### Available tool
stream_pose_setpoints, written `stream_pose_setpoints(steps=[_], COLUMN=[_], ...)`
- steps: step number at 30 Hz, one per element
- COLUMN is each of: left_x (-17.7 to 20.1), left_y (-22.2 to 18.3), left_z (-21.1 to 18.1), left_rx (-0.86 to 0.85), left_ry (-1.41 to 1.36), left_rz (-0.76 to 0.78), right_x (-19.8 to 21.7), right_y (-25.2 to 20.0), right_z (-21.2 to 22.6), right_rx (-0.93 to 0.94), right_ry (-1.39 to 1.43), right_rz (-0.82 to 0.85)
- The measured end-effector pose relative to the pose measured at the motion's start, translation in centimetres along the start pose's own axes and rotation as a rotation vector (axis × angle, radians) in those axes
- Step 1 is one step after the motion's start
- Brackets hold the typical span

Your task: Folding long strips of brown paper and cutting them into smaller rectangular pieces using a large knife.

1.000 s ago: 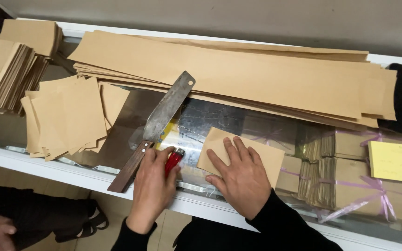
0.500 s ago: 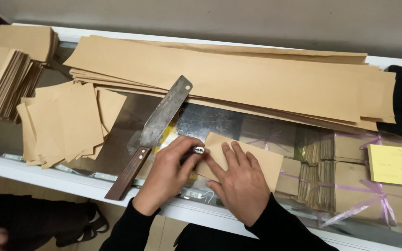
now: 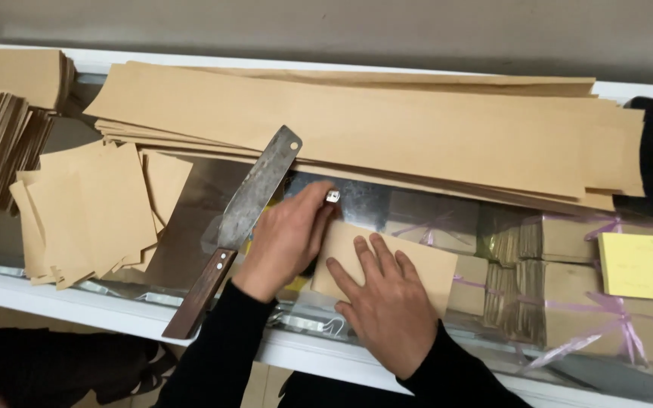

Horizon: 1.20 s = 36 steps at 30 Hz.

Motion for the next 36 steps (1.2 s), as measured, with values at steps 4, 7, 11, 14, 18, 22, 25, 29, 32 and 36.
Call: stream_pose_setpoints(steps=[4,7,11,14,18,22,25,29,32,36], left_x=[0.9,0.8,1.6,2.9,4.5,5.6,6.0,7.0,6.9,4.4], left_y=[0.8,-0.2,-2.4,-4.1,-7.0,-8.9,-9.9,-9.6,-8.3,-6.5], left_z=[-1.0,-1.3,-1.6,-2.6,-3.2,-3.9,-3.9,-3.8,-3.9,-3.8], left_rx=[0.081,0.011,0.044,0.109,0.13,0.128,0.121,0.204,0.207,0.123], left_ry=[-0.054,-0.006,0.013,-0.009,-0.013,-0.007,0.01,-0.039,-0.052,0.047], left_rz=[0.044,0.027,0.067,0.113,0.185,0.156,0.14,0.181,0.141,0.12], right_x=[0.3,0.3,0.2,0.5,0.7,0.5,0.3,0.1,0.1,0.2], right_y=[0.2,0.1,0.1,0.1,0.2,0.1,0.0,0.0,0.1,-0.1], right_z=[0.2,-0.3,-0.7,-0.9,-0.9,-1.1,-1.3,-1.6,-1.9,-1.8], right_rx=[-0.001,0.007,-0.022,-0.003,0.013,0.022,0.009,0.006,-0.022,-0.007], right_ry=[-0.019,-0.003,0.099,0.098,0.128,0.146,0.191,0.181,0.248,0.215], right_rz=[-0.022,-0.011,-0.025,-0.031,-0.012,-0.011,0.042,0.11,0.191,0.124])
Point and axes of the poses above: each hand's wrist, its own y-axis towards the middle knuckle, its own x-axis out of the back of the hand, z = x × y, the point moved 2 cm from there along y, towards the middle knuckle, and after that the axes turned 14 degrees about -z, right-handed, at the moved point
